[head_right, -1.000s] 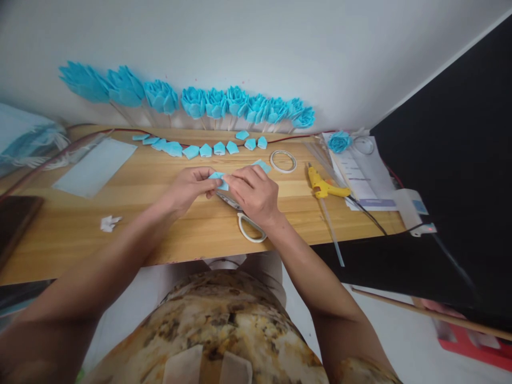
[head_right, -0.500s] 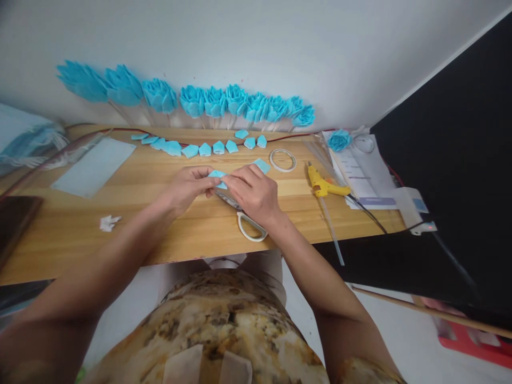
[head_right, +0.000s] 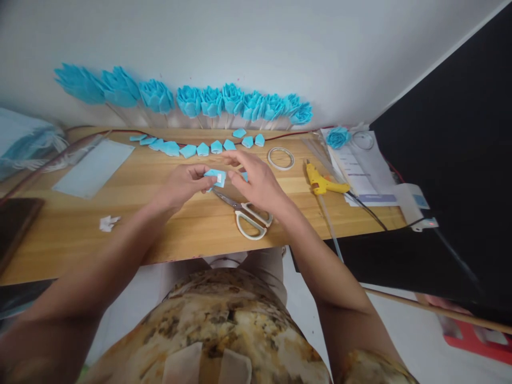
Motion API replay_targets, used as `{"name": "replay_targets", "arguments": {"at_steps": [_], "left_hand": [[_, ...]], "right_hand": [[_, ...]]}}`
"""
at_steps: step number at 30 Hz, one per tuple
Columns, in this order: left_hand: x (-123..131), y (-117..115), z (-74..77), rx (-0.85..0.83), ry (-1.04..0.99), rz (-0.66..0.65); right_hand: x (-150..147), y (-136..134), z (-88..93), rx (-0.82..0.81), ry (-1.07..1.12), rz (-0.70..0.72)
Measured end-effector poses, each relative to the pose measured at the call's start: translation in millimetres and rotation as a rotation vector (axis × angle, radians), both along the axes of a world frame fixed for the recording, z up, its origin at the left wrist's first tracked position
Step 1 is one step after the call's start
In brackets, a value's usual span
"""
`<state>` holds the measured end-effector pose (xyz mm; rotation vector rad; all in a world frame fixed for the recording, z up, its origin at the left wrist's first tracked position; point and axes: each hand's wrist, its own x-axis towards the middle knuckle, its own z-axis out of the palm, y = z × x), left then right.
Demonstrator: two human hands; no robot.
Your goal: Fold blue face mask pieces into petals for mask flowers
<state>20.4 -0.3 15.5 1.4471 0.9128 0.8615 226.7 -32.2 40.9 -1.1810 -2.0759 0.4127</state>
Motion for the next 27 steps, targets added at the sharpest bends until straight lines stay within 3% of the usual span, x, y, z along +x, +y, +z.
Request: {"name": "replay_targets", "arguments": {"at_steps": [8, 13, 18, 27], "left_hand": [[-3, 2, -2.4, 0.027, 0.050, -0.008], [-4, 3, 2.3, -0.083, -0.125, 0.001], [0, 1, 1.7, -0.039, -0.115, -0.025], [0, 6, -6.0, -0.012, -0.132, 0.109]], "right_hand": [[-10, 9, -1.9, -0.170, 0.071, 0.075], [-14, 18, -12.5, -0.201, 0.334, 0.079], [-23, 18, -28.7, -0.245, 0.511, 0.037], [-21, 15, -34.2, -0.321, 0.546, 0.051]]}}
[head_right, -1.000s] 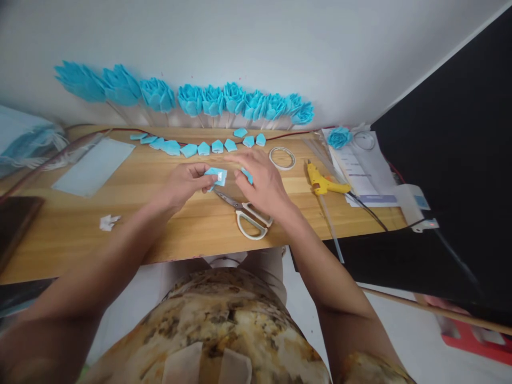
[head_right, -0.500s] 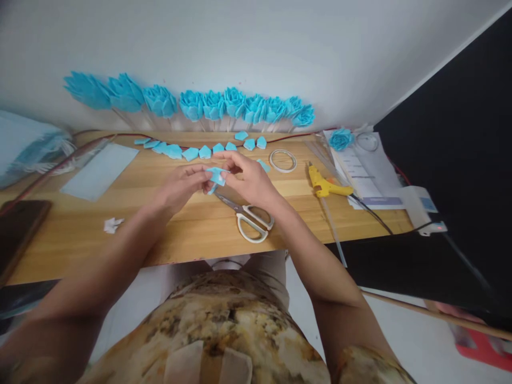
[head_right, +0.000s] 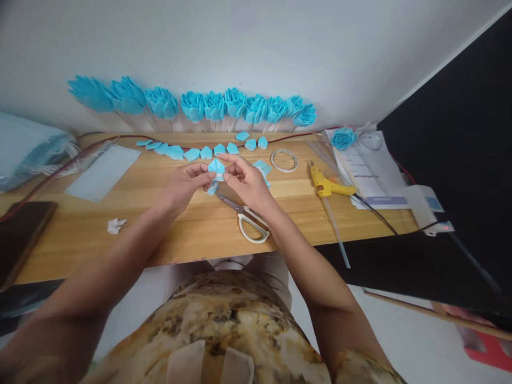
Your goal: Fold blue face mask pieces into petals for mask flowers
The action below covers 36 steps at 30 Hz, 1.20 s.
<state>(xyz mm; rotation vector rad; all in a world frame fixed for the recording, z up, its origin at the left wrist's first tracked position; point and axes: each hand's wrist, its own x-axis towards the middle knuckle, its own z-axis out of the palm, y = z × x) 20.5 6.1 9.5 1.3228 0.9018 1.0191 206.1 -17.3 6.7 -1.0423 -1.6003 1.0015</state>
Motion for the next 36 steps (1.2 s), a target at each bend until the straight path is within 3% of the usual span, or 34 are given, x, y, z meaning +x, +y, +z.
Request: {"name": "replay_targets", "arguments": {"at_steps": [13, 21, 28, 36], "left_hand": [[1, -2, -1.2, 0.069, 0.071, -0.115], [-2, 4, -1.6, 0.041, 0.000, 0.063], [-4, 7, -2.1, 0.049, -0.050, 0.159], [-4, 8, -0.8, -0.004, -0.025, 0.160]], "right_hand": [[2, -5, 0.2, 0.089, -0.035, -0.110], [16, -16, -4.8, 0.037, -0.153, -0.229], [21, -29, -12.7, 0.076, -0.580, -0.149], [7, -23, -22.1, 0.163, -0.684, -0.022]]}}
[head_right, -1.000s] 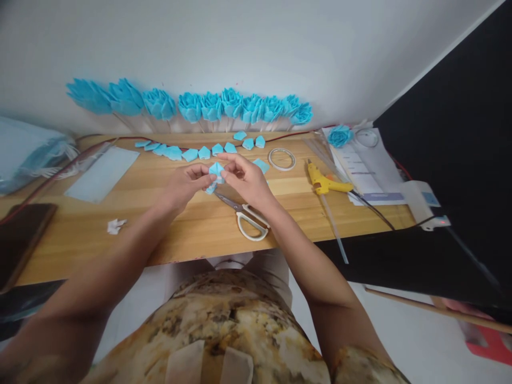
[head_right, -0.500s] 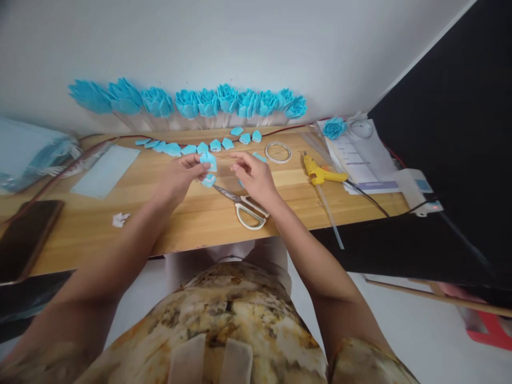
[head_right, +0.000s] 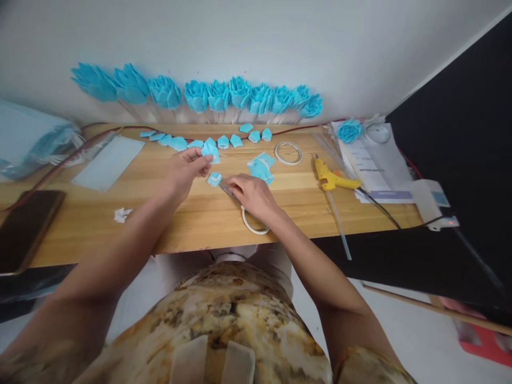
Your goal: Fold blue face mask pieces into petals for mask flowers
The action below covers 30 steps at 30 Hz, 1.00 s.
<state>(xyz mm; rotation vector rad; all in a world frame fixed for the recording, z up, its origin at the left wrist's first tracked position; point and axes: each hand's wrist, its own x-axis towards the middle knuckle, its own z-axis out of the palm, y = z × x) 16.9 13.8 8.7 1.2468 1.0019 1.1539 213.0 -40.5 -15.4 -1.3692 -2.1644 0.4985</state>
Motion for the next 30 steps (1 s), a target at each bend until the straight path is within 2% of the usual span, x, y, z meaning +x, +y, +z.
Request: {"name": "replay_targets", "arguments": {"at_steps": [10, 19, 26, 30], "left_hand": [[-1, 2, -2.7, -0.012, 0.008, 0.015], [0, 0, -0.7, -0.034, 0.016, 0.007], [1, -1, -2.2, -0.033, 0.009, -0.001], [2, -3, -3.7, -0.048, 0.033, -0.016]], "right_hand": [[-1, -5, 0.3, 0.048, -0.148, 0.026], [-1, -2, -7.5, 0.106, -0.210, 0.025], [6, -9, -4.5, 0.121, -0.048, 0.004], [11, -16, -4.3, 0.119, -0.070, 0.023]]}}
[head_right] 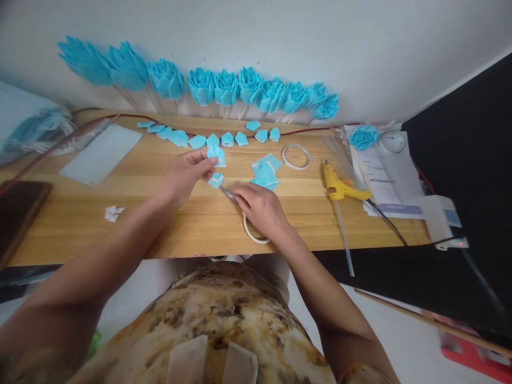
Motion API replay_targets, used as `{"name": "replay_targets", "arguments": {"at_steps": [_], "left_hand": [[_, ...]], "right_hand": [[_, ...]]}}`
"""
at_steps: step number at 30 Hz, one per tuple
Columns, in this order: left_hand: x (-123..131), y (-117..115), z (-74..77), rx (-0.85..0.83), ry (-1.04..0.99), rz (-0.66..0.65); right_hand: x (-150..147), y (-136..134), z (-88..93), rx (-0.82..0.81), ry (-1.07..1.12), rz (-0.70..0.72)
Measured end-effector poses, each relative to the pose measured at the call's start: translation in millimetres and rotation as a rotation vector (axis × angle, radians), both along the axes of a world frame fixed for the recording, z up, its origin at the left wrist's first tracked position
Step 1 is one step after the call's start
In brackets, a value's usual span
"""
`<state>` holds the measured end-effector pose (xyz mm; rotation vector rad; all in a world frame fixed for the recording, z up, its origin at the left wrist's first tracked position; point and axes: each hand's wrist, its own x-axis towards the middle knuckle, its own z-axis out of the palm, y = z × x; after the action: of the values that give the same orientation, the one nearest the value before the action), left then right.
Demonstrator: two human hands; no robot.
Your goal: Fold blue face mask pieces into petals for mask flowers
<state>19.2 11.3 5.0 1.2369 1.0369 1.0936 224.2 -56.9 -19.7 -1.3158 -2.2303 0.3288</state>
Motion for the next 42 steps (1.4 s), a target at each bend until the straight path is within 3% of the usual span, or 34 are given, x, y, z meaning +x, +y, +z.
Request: {"name": "replay_targets", "arguments": {"at_steps": [20, 27, 33, 42], "left_hand": [[2, -2, 1.8, -0.050, 0.023, -0.014], [3, -4, -0.7, -0.062, 0.016, -0.058], [4, -4, -3.5, -0.042, 0.022, -0.082], [4, -10, 7.2, -0.087, 0.065, -0.167]], "right_hand": [[-7, -1, -7.3, 0.049, -0.011, -0.041], [-5, -2, -0.7, -0.008, 0.119, -0.094], [-6, -5, -0.8, -0.165, 0.313, -0.162], [-8, 6, 24.8, 0.171, 0.494, -0.256]]}}
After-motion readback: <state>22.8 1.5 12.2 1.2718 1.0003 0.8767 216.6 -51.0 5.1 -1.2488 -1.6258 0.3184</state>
